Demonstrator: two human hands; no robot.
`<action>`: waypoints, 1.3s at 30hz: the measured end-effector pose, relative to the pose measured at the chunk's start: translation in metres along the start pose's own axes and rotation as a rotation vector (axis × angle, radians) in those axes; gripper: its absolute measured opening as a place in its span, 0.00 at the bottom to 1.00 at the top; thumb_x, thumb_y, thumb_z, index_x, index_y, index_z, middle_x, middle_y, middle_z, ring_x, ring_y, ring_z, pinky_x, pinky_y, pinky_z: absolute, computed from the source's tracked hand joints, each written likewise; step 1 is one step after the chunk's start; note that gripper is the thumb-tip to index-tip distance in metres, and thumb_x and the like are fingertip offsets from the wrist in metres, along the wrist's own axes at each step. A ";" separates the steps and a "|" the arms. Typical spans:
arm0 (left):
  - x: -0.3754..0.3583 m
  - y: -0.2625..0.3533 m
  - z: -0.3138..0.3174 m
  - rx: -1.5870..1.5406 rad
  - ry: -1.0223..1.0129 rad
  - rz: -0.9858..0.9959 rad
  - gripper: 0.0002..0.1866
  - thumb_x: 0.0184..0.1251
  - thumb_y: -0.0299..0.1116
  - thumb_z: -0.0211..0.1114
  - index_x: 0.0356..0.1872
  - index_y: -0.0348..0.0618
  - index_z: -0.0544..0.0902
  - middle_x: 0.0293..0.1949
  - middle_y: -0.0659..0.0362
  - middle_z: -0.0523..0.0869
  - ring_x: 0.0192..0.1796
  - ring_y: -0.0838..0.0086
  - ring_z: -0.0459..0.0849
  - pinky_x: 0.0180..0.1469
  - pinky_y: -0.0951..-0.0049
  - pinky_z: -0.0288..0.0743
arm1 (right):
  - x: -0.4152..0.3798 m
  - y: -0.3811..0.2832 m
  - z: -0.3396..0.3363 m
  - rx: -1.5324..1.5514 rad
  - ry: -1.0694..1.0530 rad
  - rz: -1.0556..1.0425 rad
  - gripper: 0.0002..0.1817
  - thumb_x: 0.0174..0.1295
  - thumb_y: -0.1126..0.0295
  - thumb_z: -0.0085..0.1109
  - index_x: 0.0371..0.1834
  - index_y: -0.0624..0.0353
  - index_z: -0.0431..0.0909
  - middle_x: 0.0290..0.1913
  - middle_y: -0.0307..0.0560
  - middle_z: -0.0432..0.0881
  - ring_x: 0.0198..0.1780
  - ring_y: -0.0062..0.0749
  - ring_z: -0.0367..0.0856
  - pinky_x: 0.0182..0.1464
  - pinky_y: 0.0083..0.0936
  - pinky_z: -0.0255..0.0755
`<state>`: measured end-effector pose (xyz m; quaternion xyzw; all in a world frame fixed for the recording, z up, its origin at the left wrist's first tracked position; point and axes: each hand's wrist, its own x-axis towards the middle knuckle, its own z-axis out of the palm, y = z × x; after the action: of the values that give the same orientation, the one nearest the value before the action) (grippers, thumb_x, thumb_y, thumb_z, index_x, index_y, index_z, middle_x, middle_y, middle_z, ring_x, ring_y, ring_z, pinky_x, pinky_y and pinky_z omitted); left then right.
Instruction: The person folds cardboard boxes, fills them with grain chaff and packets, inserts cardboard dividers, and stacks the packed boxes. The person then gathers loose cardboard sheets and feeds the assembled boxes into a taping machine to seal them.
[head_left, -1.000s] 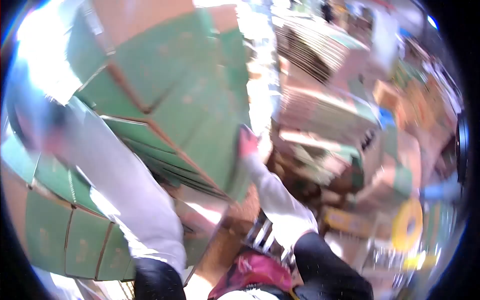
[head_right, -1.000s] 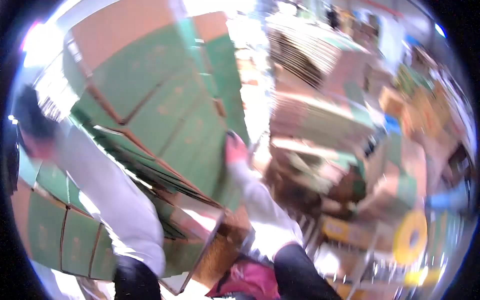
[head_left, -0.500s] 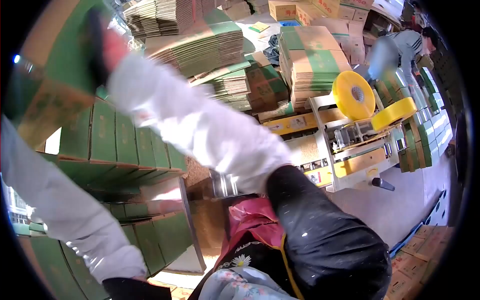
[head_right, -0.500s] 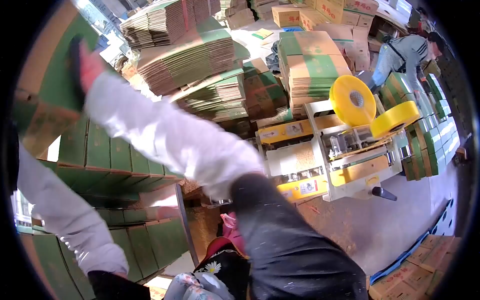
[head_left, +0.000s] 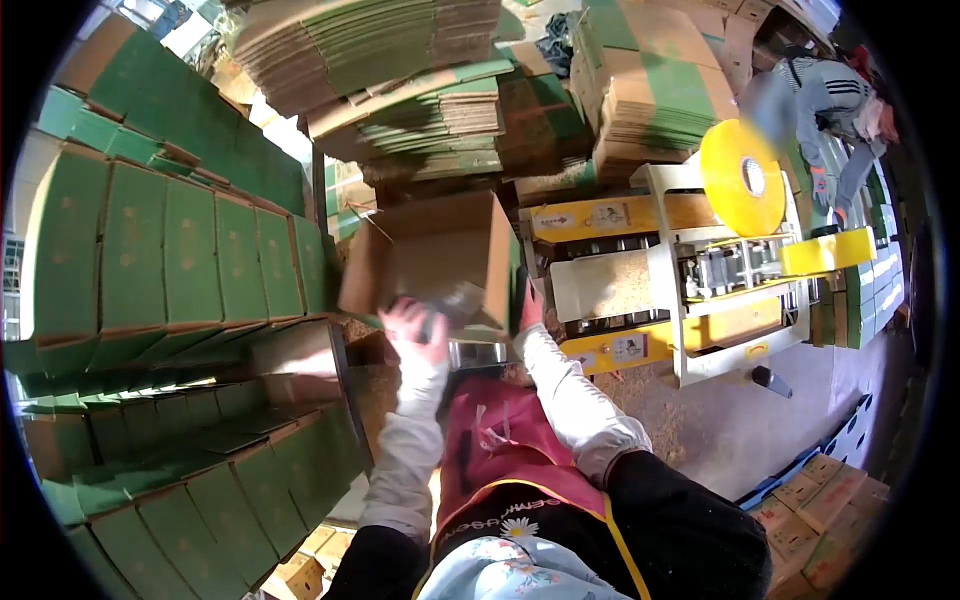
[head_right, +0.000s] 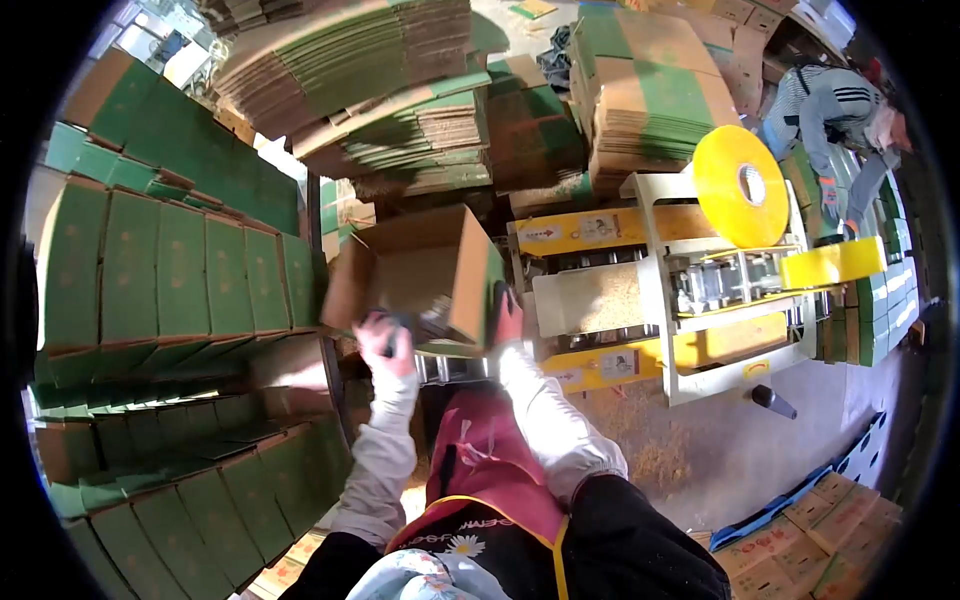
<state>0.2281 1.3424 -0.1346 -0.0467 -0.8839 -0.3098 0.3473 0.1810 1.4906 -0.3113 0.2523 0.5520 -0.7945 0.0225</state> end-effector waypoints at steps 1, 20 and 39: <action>-0.018 0.002 0.012 -0.056 -0.051 -0.096 0.11 0.36 0.24 0.64 0.26 0.46 0.75 0.33 0.59 0.76 0.41 0.63 0.74 0.49 0.55 0.61 | 0.007 0.012 -0.014 -0.090 0.002 0.050 0.22 0.63 0.62 0.41 0.54 0.67 0.64 0.48 0.52 0.73 0.47 0.31 0.72 0.49 0.22 0.66; -0.027 -0.101 0.031 0.631 -1.141 -0.010 0.47 0.32 0.56 0.68 0.60 0.53 0.60 0.59 0.47 0.61 0.62 0.55 0.55 0.61 0.50 0.49 | -0.043 -0.161 0.111 -1.334 -0.430 -0.700 0.27 0.46 0.53 0.53 0.48 0.59 0.68 0.50 0.54 0.69 0.52 0.45 0.67 0.52 0.35 0.62; 0.174 -0.072 -0.276 0.595 0.422 -0.003 0.34 0.46 0.43 0.64 0.55 0.40 0.64 0.44 0.46 0.69 0.43 0.56 0.69 0.46 0.64 0.63 | -0.139 -0.252 0.320 0.116 -0.917 -0.585 0.25 0.55 0.64 0.51 0.56 0.60 0.63 0.57 0.55 0.66 0.59 0.41 0.63 0.60 0.28 0.55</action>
<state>0.2375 1.1010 0.0964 0.1228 -0.8444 -0.0426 0.5198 0.1030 1.2708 0.0503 -0.2830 0.4880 -0.8253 0.0249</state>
